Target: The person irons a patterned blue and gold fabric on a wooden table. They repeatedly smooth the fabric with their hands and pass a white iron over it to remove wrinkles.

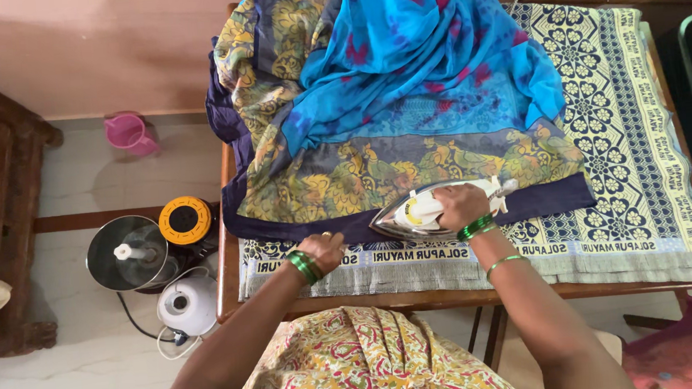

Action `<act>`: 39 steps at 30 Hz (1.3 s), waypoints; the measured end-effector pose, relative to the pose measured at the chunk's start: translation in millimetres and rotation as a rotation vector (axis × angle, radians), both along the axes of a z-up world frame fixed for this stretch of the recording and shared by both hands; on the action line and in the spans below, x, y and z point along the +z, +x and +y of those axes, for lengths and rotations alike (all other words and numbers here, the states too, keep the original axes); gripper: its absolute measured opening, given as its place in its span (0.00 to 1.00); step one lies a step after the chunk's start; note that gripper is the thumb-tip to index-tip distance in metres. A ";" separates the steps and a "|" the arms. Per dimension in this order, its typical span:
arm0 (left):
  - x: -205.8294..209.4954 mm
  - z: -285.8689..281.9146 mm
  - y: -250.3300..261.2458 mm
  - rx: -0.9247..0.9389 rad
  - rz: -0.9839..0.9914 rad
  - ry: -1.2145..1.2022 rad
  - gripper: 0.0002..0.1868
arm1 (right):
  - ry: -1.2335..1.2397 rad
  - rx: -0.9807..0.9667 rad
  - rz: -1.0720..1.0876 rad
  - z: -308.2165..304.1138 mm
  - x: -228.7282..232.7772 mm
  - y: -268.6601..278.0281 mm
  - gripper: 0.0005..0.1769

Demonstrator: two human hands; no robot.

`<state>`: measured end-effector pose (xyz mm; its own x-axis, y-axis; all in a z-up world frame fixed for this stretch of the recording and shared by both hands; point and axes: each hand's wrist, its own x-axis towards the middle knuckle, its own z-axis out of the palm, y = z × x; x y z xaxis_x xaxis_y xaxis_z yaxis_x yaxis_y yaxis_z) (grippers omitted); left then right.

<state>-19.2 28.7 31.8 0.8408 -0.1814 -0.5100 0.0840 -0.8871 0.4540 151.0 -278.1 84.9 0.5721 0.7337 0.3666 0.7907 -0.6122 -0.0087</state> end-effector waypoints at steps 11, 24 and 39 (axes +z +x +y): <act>-47.5 25.6 -31.1 -0.167 -0.811 0.073 0.06 | 0.043 0.061 0.011 28.4 -16.1 -26.3 0.04; 6.5 -46.2 18.2 -0.152 -0.348 0.162 0.27 | -0.027 -0.104 0.100 -35.1 -22.7 -2.7 0.10; -8.3 -66.6 27.1 -0.337 -0.241 0.223 0.46 | -0.299 -0.533 0.022 -189.1 -6.1 54.2 0.15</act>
<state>7.9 -37.9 23.5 0.8533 -0.3727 -0.3647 -0.3098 -0.9249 0.2204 205.3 -467.1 78.8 0.8941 0.4134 0.1726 0.3761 -0.9020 0.2120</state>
